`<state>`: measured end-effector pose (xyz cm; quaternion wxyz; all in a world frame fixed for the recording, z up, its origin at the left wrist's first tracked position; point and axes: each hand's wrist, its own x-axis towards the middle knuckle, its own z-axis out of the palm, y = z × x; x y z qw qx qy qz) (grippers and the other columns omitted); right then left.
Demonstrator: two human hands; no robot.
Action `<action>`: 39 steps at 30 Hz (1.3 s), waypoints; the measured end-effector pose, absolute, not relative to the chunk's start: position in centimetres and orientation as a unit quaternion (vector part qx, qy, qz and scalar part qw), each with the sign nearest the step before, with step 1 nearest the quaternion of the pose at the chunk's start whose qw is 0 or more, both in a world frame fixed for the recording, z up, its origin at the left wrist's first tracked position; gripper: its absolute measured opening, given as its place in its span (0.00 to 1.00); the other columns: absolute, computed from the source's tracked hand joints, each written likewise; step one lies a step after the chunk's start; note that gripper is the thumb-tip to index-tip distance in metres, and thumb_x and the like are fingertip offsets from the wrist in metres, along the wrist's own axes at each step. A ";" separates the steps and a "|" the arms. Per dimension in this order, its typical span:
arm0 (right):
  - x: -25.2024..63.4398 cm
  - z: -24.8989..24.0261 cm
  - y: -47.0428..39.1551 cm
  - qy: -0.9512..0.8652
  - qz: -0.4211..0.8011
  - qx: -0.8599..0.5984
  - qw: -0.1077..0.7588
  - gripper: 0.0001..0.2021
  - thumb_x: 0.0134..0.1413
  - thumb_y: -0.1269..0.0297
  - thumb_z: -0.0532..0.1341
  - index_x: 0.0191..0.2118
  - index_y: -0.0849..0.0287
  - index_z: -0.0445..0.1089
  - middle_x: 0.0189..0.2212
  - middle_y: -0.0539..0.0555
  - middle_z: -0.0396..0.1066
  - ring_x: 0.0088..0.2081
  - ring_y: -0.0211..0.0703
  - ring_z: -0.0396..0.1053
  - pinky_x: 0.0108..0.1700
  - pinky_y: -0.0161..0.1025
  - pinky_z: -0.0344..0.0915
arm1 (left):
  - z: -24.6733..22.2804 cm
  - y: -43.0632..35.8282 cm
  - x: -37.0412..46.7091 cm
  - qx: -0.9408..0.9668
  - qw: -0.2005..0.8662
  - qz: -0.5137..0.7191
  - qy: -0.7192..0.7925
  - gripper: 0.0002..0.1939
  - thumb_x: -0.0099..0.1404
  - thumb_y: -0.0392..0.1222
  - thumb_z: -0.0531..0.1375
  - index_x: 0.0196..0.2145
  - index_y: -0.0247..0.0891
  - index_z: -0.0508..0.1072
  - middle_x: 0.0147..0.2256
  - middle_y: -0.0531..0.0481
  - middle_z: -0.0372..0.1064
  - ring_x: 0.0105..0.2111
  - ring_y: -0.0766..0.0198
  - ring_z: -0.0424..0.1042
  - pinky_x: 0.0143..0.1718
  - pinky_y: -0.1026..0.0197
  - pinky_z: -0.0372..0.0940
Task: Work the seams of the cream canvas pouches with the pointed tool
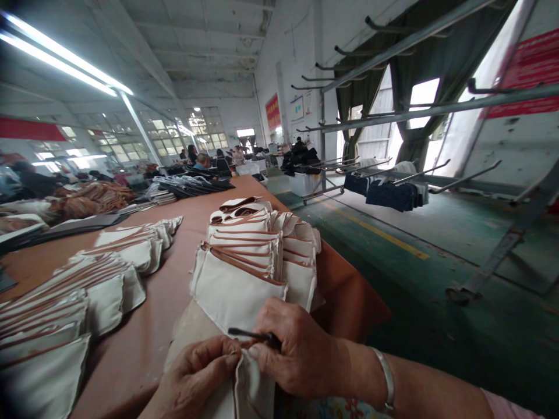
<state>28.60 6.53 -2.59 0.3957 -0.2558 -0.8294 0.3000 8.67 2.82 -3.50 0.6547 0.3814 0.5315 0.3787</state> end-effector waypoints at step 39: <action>27.2 -3.2 6.8 -0.703 0.528 -0.389 0.275 0.06 0.38 0.75 0.62 0.29 0.64 0.73 0.21 0.47 0.69 0.24 0.34 0.64 0.26 0.29 0.58 | -2.4 2.4 9.2 0.728 0.332 0.261 0.540 0.10 0.60 0.38 0.55 0.23 0.36 0.70 0.21 0.55 0.63 0.24 0.67 0.62 0.26 0.66 0.54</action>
